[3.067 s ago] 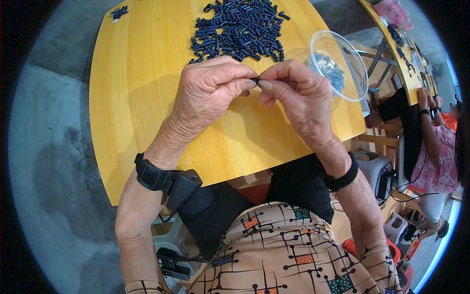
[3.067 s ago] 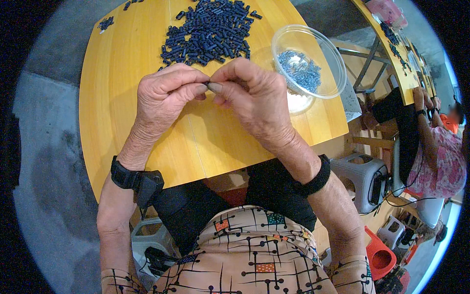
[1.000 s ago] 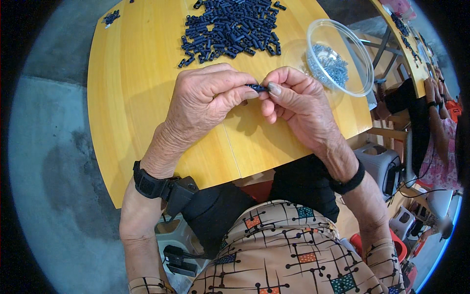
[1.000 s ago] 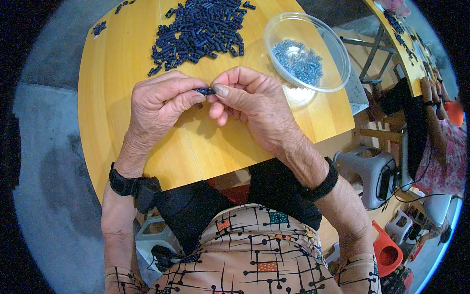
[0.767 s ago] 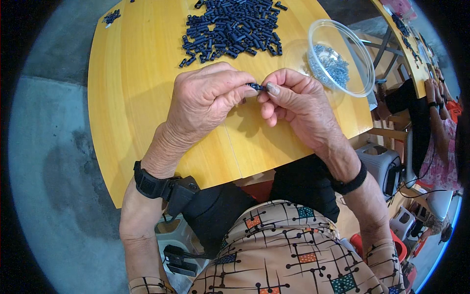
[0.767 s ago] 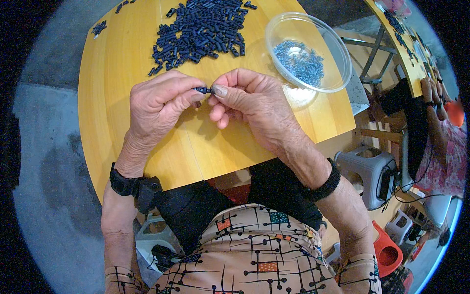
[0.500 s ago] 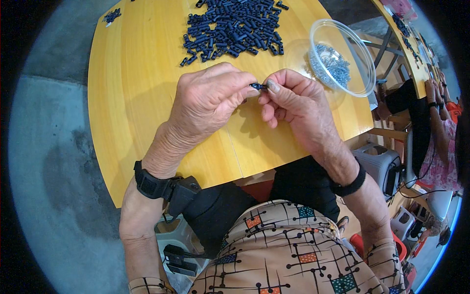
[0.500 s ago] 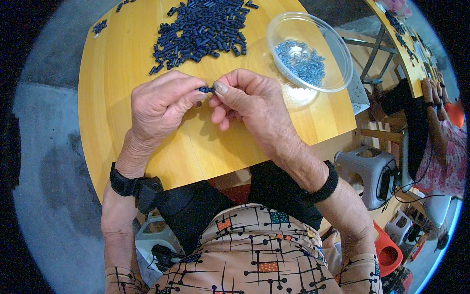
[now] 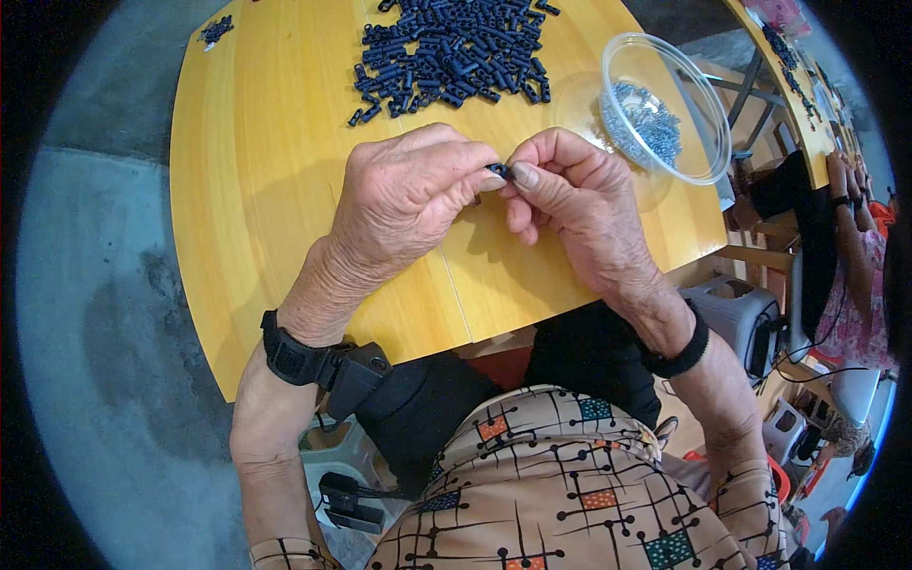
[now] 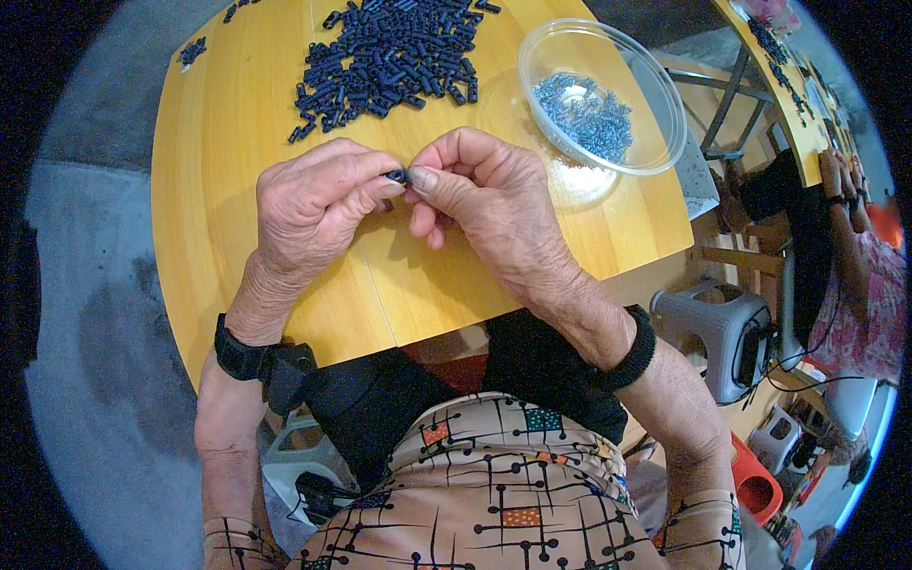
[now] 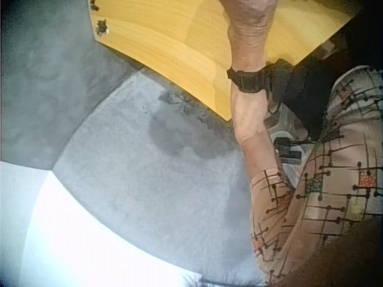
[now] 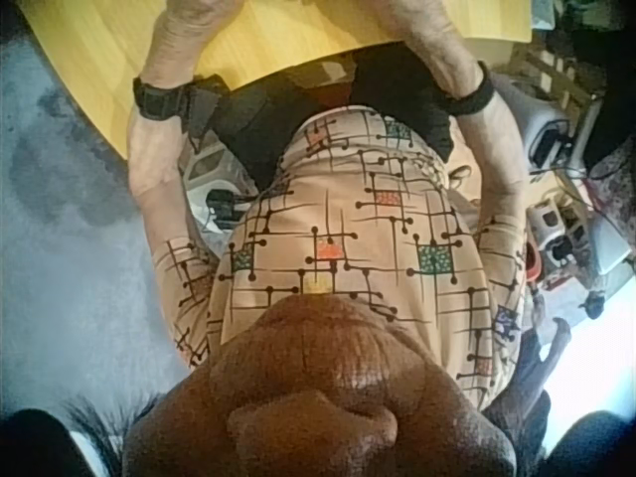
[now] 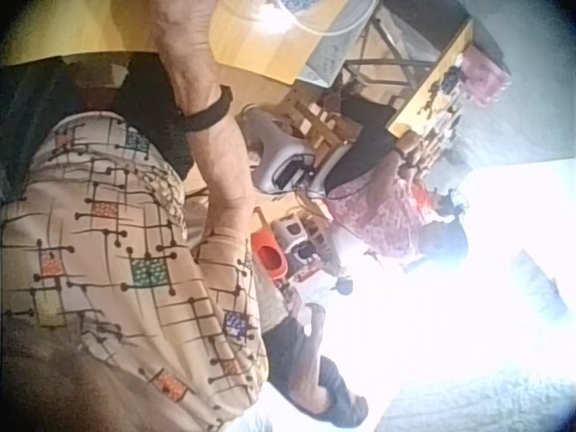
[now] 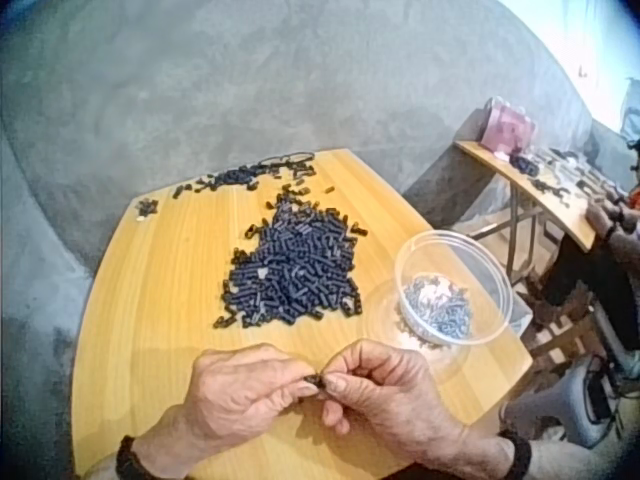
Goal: Assembling small blue plastic components into black housings at a workshop table.
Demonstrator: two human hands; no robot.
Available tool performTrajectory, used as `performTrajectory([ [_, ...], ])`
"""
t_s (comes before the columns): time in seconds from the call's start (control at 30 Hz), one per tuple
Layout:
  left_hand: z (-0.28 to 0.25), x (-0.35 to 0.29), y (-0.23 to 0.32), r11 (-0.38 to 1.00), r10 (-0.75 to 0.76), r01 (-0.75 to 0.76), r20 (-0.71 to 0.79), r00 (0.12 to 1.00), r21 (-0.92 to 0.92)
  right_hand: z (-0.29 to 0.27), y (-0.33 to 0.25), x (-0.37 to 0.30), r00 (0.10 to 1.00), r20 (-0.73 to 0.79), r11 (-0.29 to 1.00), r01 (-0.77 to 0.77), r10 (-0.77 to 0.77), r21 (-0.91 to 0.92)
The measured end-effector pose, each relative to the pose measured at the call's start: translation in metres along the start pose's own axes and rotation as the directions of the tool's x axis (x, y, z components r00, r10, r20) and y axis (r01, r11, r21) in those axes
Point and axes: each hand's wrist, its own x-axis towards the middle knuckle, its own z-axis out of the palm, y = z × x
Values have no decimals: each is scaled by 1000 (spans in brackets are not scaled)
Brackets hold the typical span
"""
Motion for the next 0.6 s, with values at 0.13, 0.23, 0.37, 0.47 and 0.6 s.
performTrajectory([
  [0.13, 1, 0, 0, 1000, -6, 5, -46, 999, -21, 2, -4, 1, 999, -22, 998, -44, 45, 44],
  [0.23, -2, 1, 0, 999, 34, -33, -43, 998, 20, 1, -5, 3, 998, 4, 992, -70, 70, 107],
  [0.37, 0, 2, -2, 996, 89, -89, -76, 993, 3, -8, -9, 4, 983, 110, 965, -166, 146, 204],
  [0.47, -1, 2, 1, 998, 62, -61, -43, 997, 19, -11, -9, 5, 975, 153, 953, -194, 161, 231],
  [0.6, -1, 4, 2, 994, 99, -97, -47, 994, 47, -13, -8, 6, 971, 177, 953, -202, 164, 227],
])
